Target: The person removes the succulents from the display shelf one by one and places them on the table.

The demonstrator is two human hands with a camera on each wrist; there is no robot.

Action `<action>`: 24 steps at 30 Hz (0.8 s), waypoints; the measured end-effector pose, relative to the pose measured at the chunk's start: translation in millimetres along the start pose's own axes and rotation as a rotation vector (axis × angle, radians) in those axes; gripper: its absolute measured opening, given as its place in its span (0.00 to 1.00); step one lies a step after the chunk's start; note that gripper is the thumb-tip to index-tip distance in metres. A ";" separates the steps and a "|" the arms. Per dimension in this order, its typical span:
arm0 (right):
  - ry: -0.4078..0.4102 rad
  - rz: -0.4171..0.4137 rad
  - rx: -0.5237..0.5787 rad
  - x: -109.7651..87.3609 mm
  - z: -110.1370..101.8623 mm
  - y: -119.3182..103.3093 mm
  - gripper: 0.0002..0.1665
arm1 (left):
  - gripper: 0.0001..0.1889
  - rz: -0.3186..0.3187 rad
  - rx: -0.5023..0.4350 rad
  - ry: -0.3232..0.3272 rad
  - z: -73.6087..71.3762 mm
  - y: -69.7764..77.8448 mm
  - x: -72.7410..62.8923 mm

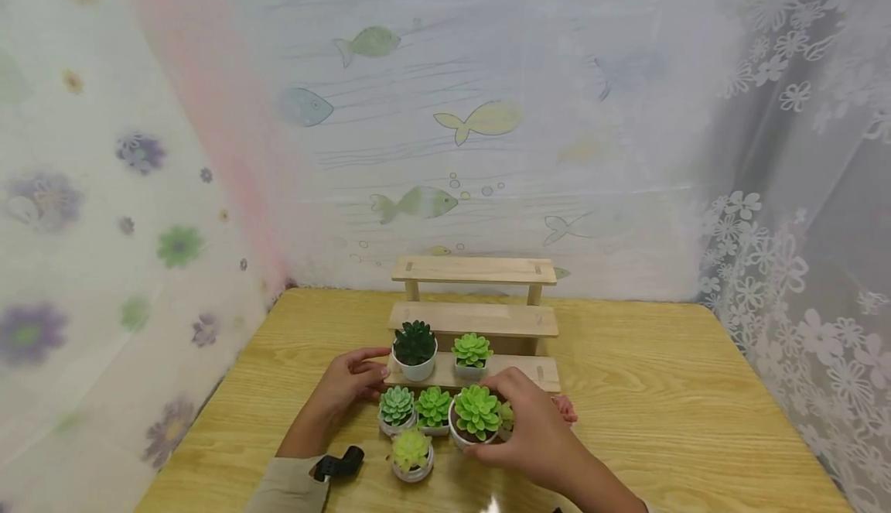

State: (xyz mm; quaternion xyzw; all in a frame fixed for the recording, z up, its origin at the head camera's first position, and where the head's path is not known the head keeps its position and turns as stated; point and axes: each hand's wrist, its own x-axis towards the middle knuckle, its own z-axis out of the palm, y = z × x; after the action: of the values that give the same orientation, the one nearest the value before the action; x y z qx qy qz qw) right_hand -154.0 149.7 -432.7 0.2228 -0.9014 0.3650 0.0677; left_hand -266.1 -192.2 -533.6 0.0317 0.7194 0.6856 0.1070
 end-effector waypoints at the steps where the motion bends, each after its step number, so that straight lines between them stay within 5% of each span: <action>1: -0.011 -0.005 -0.004 -0.8 1.7 -0.7 0.37 | 0.25 -0.001 -0.001 0.001 -0.2 -0.4 0.0; 24: -0.210 -0.007 -0.014 -6.5 32.3 7.3 0.38 | 0.26 0.016 0.004 -0.009 -0.4 -0.9 0.7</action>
State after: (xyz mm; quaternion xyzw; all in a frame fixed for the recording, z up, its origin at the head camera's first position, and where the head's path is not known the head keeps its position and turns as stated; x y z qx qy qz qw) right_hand -150.2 134.4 -462.5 0.2624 -0.9053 0.3331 -0.0243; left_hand -266.8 -192.4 -534.6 0.0408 0.7201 0.6847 0.1047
